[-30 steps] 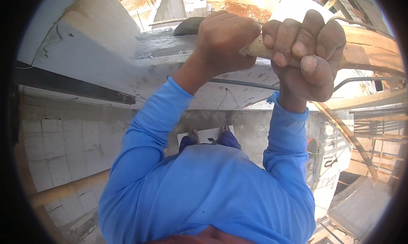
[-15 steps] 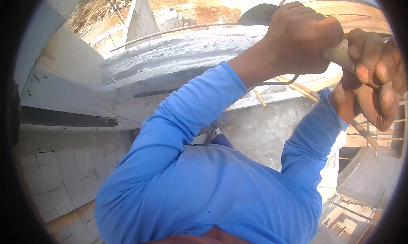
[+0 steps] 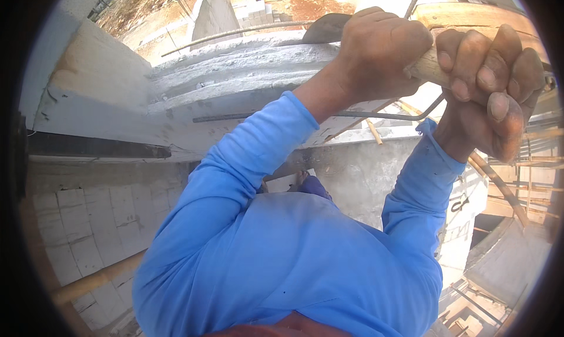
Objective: The person applies mortar to a wall with a trowel, positions a lightweight concrete block onto the mortar, and verifies the alignment using a level.
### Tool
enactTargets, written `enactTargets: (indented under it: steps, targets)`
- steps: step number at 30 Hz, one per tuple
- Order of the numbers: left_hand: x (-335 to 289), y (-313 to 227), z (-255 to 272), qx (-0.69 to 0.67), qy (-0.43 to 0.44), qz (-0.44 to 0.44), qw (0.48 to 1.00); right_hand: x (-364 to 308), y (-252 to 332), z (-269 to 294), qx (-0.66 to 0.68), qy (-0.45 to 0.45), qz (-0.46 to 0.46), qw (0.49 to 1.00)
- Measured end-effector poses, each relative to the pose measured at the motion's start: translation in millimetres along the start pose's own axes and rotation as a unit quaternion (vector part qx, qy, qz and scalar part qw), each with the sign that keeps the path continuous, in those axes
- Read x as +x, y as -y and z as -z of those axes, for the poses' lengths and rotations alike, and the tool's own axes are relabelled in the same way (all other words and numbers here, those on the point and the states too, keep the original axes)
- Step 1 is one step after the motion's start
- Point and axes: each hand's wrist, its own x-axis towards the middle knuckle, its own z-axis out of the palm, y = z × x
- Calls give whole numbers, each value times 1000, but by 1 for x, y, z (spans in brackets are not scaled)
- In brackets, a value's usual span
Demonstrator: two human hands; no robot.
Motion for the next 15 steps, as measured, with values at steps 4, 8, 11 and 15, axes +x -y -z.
enactTargets:
  steps: [4, 8, 11, 15]
  targets:
    - [31, -18, -45, -73, -20, -27, 997, -10, 60, 5, -112, -90, -21, 989]
    - [58, -50, -2, -168, 35, -85, 981, -45, 86, -2, -142, -200, -25, 969]
    - [78, -11, 63, -136, 257, 15, 957, -77, 130, -8, -188, -283, -24, 940]
    - [104, 32, 80, 155, 675, 196, 694, -114, 150, -12, -208, -352, -37, 912]
